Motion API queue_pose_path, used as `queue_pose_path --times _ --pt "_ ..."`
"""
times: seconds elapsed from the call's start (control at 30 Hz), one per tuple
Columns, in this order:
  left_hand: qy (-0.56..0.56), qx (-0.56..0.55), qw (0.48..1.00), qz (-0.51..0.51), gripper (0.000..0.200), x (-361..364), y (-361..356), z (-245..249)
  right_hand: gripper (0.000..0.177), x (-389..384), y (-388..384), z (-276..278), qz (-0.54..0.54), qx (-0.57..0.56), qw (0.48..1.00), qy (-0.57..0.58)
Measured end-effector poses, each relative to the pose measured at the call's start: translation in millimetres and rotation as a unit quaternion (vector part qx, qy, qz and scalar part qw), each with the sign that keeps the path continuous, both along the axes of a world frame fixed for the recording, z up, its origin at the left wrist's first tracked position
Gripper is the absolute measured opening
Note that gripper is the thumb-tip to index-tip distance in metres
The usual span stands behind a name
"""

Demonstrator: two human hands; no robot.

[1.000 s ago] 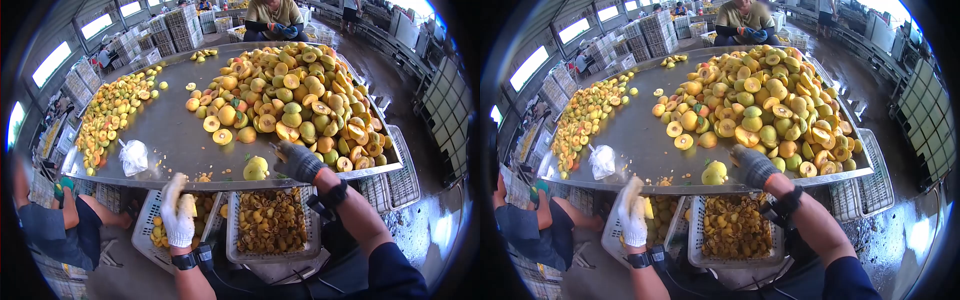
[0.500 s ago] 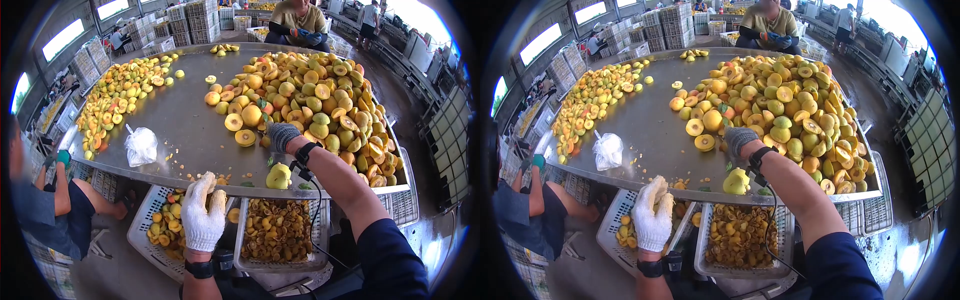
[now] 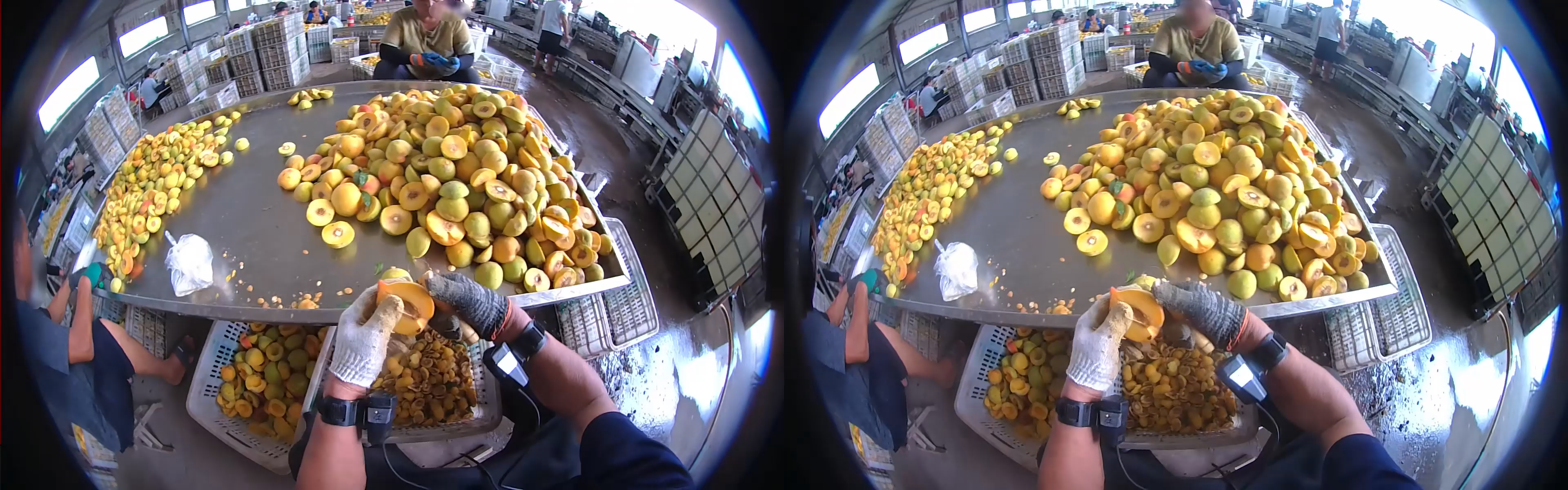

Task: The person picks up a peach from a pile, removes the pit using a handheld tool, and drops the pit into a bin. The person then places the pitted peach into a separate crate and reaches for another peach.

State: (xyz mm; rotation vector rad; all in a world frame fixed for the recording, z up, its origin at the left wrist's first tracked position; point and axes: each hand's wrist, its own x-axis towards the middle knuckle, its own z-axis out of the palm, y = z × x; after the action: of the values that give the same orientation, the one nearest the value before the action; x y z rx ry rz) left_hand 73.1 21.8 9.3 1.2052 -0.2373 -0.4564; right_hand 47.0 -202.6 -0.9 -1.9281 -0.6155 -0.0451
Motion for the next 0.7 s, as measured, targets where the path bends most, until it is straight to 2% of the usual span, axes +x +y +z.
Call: queue_pose_path --times 0.03,0.07,0.1,0.17,0.2,0.27,0.37,0.4,0.47,0.5,0.53,0.57,0.6,0.63,0.7 --pt "-0.018 -0.005 0.999 0.030 0.040 -1 -7 -2 0.045 -11 6 11 -0.036 0.147 0.970 0.192" --pt "-0.009 0.002 0.998 0.066 0.036 -4 -13 0 0.049 -21 11 21 -0.108 0.276 0.897 0.326" --pt "0.020 -0.019 0.998 0.058 0.036 -6 -17 2 0.047 -30 12 39 -0.096 0.287 0.889 0.343" --pt "0.079 -0.059 0.994 0.046 0.037 -12 -24 6 0.042 -32 8 42 -0.154 0.246 0.899 0.327" --pt "0.051 -0.041 0.997 0.036 0.042 -14 -28 5 0.042 -31 3 38 -0.169 0.247 0.896 0.328" --pt "0.059 -0.092 0.993 -0.032 0.048 -12 -28 -8 0.037 -25 -8 19 -0.211 0.249 0.876 0.355" --pt "0.096 -0.138 0.983 -0.073 0.062 -15 -34 -16 0.039 -20 -13 19 -0.223 0.198 0.891 0.341" --pt "0.118 -0.142 0.980 -0.074 0.063 -16 -36 -14 0.042 -17 -11 17 -0.242 0.164 0.905 0.310" --pt "0.164 -0.112 0.979 -0.051 0.063 -19 -41 -18 0.037 -15 -2 4 -0.227 0.132 0.939 0.224" --pt "0.176 -0.132 0.973 -0.065 0.063 -17 -43 -25 0.034 -13 0 -2 -0.218 0.115 0.952 0.179" --pt "0.185 -0.152 0.968 -0.078 0.064 -14 -47 -29 0.035 -11 -2 -2 -0.235 -0.064 0.967 0.070" --pt "0.194 -0.172 0.961 -0.092 0.064 -12 -49 -31 0.035 -14 -3 0 -0.254 0.048 0.959 0.116" --pt "0.236 -0.163 0.958 -0.020 0.067 -14 -52 -31 0.034 -18 -2 5 -0.268 0.158 0.937 0.160" --pt "0.235 -0.179 0.955 -0.026 0.067 -13 -51 -27 0.034 -21 0 10 -0.278 0.266 0.901 0.201" --pt "0.231 -0.210 0.950 -0.030 0.070 -9 -44 -20 0.036 -27 -15 8 -0.259 0.227 0.920 0.187"
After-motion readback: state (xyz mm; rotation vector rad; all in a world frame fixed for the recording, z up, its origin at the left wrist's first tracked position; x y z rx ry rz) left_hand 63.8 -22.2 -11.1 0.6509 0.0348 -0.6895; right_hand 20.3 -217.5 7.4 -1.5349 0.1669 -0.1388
